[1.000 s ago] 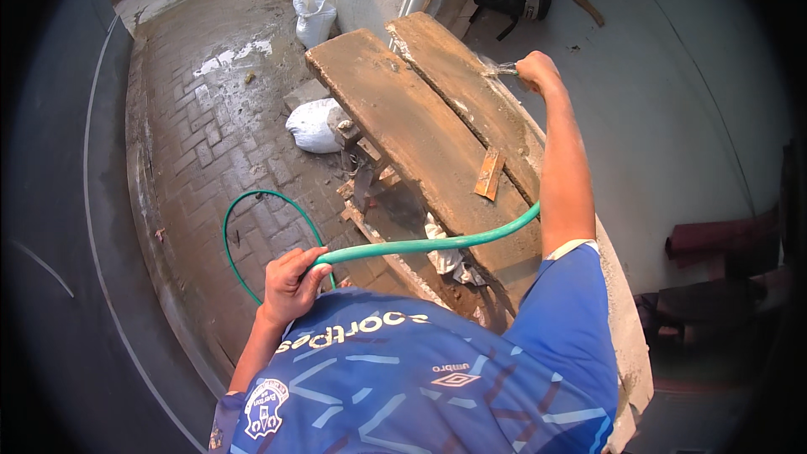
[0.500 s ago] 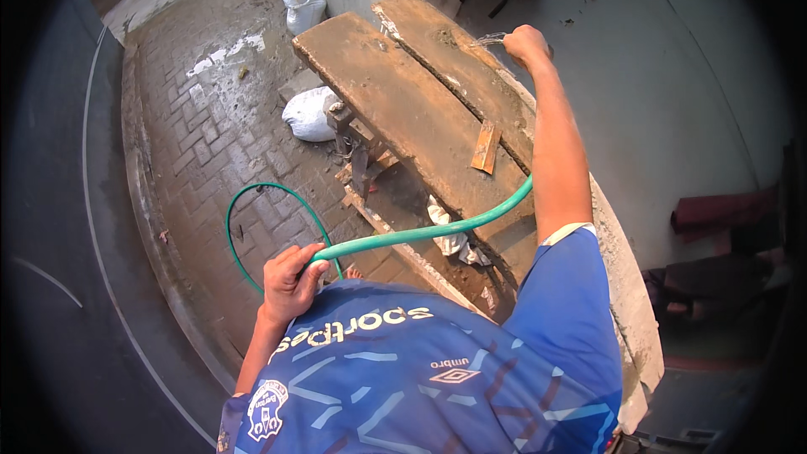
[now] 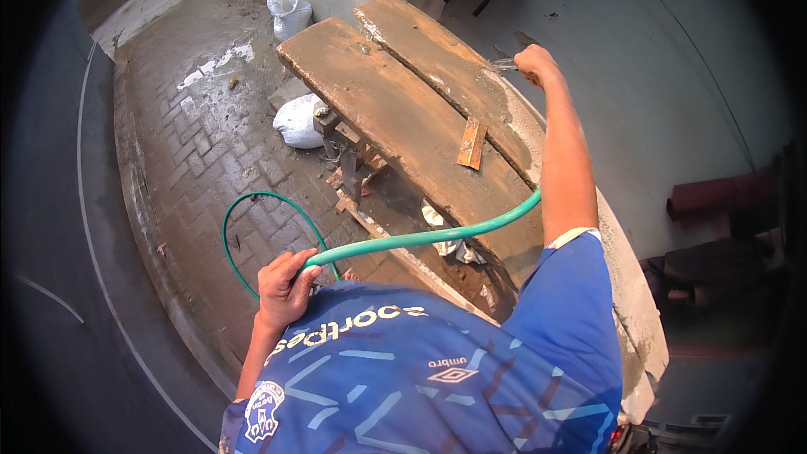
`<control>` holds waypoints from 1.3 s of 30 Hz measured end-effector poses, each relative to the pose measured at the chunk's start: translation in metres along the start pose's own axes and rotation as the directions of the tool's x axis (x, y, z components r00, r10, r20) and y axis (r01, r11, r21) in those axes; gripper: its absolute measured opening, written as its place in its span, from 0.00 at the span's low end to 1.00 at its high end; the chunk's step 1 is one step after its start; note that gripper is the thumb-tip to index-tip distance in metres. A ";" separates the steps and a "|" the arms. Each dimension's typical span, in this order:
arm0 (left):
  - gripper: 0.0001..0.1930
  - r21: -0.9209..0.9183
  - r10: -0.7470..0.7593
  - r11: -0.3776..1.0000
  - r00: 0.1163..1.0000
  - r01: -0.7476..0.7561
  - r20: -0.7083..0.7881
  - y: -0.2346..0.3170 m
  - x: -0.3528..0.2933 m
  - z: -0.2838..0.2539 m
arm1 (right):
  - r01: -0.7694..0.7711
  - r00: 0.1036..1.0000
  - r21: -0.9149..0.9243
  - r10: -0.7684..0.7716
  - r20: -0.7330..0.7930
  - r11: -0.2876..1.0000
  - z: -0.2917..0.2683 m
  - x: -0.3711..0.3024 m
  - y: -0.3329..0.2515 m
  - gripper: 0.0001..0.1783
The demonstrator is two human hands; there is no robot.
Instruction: The person uses a green hose to spray water on a paved outdoor area, cleaning the ground and a stack of wooden planks. The person moves around the area to cover different sections and briefly touches a bag of material before continuing to spray the wood.
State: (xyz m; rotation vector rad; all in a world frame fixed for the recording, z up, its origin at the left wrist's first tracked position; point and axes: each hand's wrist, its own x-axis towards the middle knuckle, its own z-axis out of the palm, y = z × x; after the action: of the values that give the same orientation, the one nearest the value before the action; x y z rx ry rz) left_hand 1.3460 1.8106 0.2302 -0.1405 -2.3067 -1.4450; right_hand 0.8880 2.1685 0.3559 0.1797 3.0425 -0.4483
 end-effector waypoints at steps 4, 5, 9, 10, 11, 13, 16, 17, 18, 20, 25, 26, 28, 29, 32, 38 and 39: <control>0.11 -0.038 0.004 0.999 1.000 -0.003 0.025 -0.006 -0.004 0.003 | -0.012 1.000 0.002 0.012 -0.015 1.000 -0.016 -0.034 0.021 0.07; 0.11 -0.042 0.002 0.999 0.999 0.000 0.034 -0.008 -0.004 0.003 | -0.015 1.000 0.021 0.015 -0.013 1.000 -0.020 -0.047 0.023 0.07; 0.11 -0.094 0.043 0.995 0.993 -0.032 0.112 -0.012 -0.001 0.008 | -0.072 0.997 0.023 0.073 -0.011 0.997 -0.037 -0.074 0.062 0.09; 0.11 -0.105 0.053 0.994 0.990 -0.039 0.134 -0.012 -0.001 0.009 | -0.091 0.996 0.035 0.091 0.000 0.995 -0.038 -0.085 0.072 0.10; 0.12 -0.117 0.059 0.992 0.989 -0.043 0.137 -0.017 -0.001 0.008 | -0.093 0.996 0.039 0.093 0.011 0.995 -0.040 -0.093 0.071 0.10; 0.13 -0.091 0.067 0.994 0.983 -0.052 0.170 -0.021 -0.003 0.007 | -0.108 0.994 0.017 0.107 0.012 0.994 -0.042 -0.102 0.083 0.10; 0.13 -0.120 0.056 0.992 0.980 -0.033 0.192 -0.024 -0.005 0.006 | -0.125 0.992 0.079 0.127 -0.010 0.989 -0.042 -0.114 0.080 0.10; 0.13 -0.136 0.057 0.990 0.981 -0.032 0.187 -0.025 -0.007 0.007 | -0.127 0.992 0.071 0.128 -0.009 0.989 -0.041 -0.115 0.078 0.10; 0.13 -0.155 0.065 0.987 0.981 -0.036 0.182 -0.027 -0.007 0.006 | -0.125 0.992 0.060 0.126 -0.008 0.990 -0.042 -0.114 0.077 0.10; 0.13 -0.146 0.082 0.988 0.979 -0.054 0.189 -0.026 -0.009 0.003 | -0.098 0.995 0.058 0.099 -0.008 0.993 -0.039 -0.107 0.067 0.09; 0.14 -0.171 0.128 0.979 0.984 -0.107 0.120 -0.026 -0.019 -0.001 | -0.020 0.997 0.059 0.025 -0.073 0.998 -0.022 -0.073 0.044 0.09; 0.15 -0.185 0.130 0.977 0.986 -0.110 0.102 -0.022 -0.021 -0.003 | -0.022 0.997 0.072 0.028 -0.078 0.997 -0.017 -0.063 0.043 0.09; 0.14 -0.147 0.088 0.987 0.990 -0.070 0.115 -0.017 -0.027 -0.009 | -0.033 0.995 0.103 0.043 -0.095 0.994 -0.010 -0.047 0.041 0.09; 0.14 -0.131 0.071 0.990 0.990 -0.054 0.125 -0.016 -0.031 -0.011 | -0.034 0.995 0.107 0.044 -0.092 0.994 -0.008 -0.042 0.040 0.09; 0.13 -0.132 0.068 0.990 0.994 -0.056 0.088 -0.015 -0.042 -0.017 | -0.057 0.993 0.106 0.068 -0.097 0.993 -0.008 -0.044 0.039 0.10; 0.14 -0.105 0.049 0.994 0.994 -0.038 0.099 -0.017 -0.060 -0.035 | -0.077 0.987 0.088 0.089 -0.132 0.993 -0.009 -0.081 0.041 0.09; 0.14 -0.105 0.064 0.993 0.990 -0.051 0.125 -0.014 -0.059 -0.038 | -0.098 0.983 0.054 0.105 -0.149 0.994 -0.010 -0.088 0.050 0.09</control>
State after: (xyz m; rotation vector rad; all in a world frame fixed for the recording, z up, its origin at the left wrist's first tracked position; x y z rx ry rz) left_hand 1.4063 1.7787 0.2100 -0.3359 -2.3086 -1.5662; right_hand 0.9811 2.2092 0.3578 0.3875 3.1523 -0.5203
